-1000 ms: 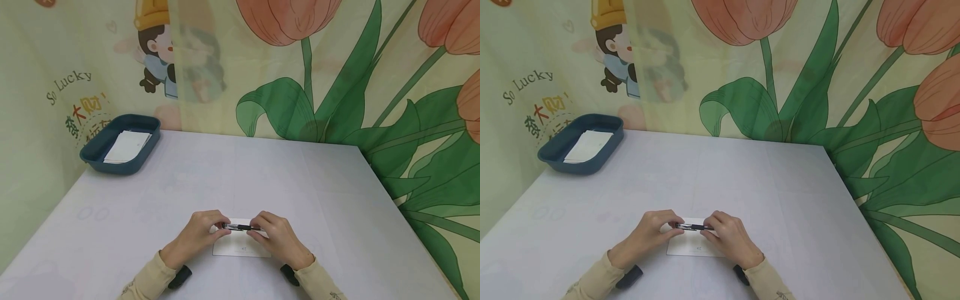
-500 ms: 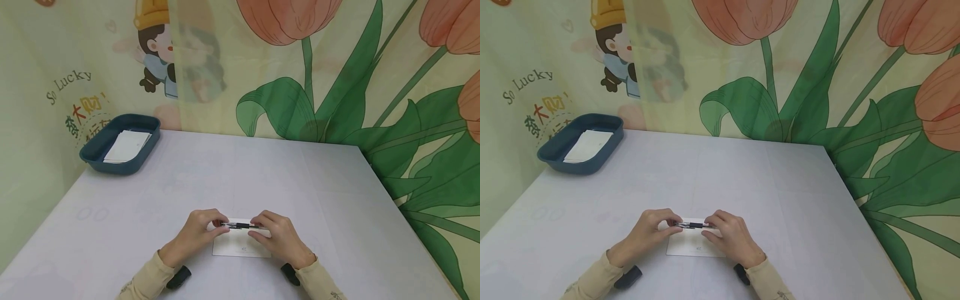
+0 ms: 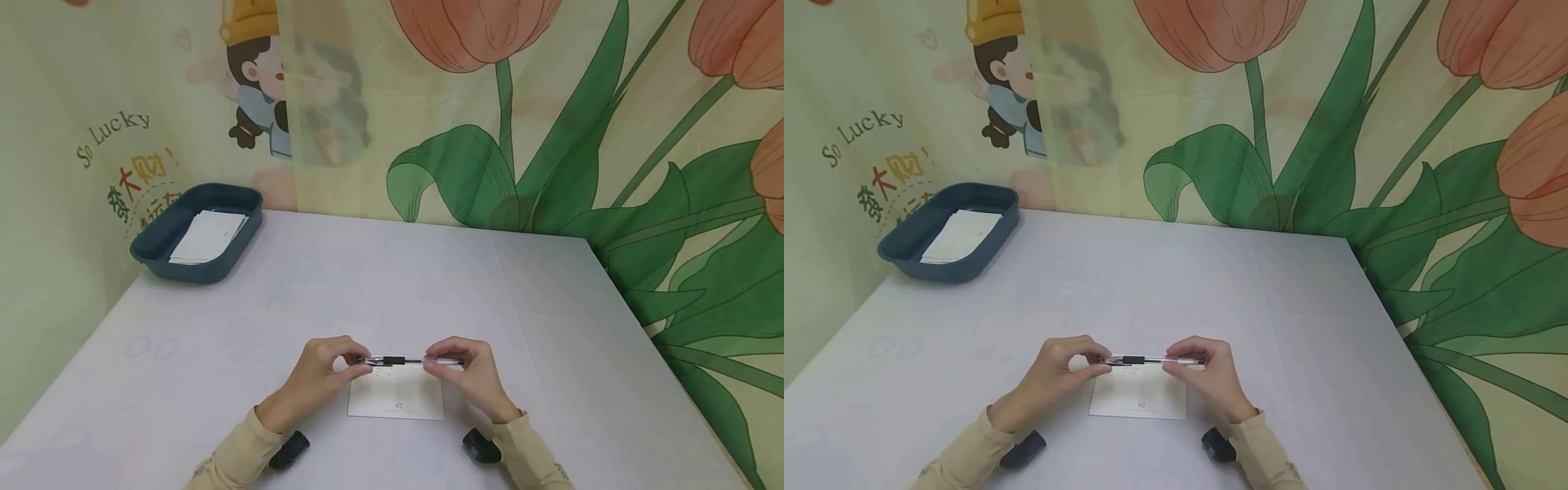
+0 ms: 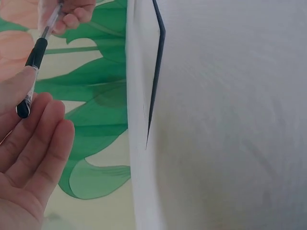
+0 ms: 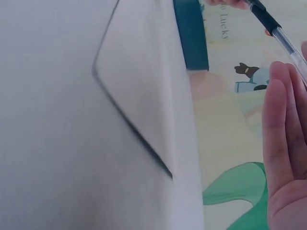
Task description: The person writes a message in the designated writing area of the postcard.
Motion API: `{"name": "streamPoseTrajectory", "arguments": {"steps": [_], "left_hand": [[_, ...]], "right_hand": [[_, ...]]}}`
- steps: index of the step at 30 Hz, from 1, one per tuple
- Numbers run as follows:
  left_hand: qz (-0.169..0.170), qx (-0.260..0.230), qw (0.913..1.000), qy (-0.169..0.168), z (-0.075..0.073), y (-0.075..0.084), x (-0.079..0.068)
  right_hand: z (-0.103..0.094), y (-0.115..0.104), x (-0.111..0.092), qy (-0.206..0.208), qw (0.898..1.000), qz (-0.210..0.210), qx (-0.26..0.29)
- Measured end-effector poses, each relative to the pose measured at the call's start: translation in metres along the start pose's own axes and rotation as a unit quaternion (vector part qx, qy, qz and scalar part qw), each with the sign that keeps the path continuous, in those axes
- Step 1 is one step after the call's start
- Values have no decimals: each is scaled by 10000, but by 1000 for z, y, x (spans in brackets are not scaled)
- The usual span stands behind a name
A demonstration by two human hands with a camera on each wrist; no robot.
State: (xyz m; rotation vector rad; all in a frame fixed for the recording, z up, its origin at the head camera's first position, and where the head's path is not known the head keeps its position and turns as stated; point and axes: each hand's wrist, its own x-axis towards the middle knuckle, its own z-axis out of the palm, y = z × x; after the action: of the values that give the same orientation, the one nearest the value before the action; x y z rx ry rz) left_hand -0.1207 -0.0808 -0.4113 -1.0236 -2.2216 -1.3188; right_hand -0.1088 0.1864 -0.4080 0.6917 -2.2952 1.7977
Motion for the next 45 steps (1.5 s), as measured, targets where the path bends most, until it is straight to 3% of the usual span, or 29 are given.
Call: {"name": "streamPoseTrajectory", "arguments": {"steps": [3, 7, 11, 15, 23, 32, 45], "left_hand": [[19, -21, 9999, 101, 1, 2, 0], [48, -68, 9997, 226, 2, 3, 0], [2, -88, 9997, 226, 3, 5, 0], [-78, -124, 9998, 128, 3, 6, 0], [-180, -357, 9991, -130, 1, 8, 2], [-750, -604, 9930, -679, 0, 12, 2], [-694, -612, 9928, -760, 2, 12, 2]], "right_hand": [[2, -1, 0, 41, 9961, 324, 823], [9, -1, -2, -16, 9785, 937, 1835], [20, 0, -5, 77, 9660, 1368, 2193], [27, 1, -6, 158, 9590, 1525, 2384], [29, 3, -6, 125, 9683, 1090, 2244], [32, 4, -8, 127, 9665, 897, 2402], [34, 6, -9, 172, 9707, 911, 2218]]}}
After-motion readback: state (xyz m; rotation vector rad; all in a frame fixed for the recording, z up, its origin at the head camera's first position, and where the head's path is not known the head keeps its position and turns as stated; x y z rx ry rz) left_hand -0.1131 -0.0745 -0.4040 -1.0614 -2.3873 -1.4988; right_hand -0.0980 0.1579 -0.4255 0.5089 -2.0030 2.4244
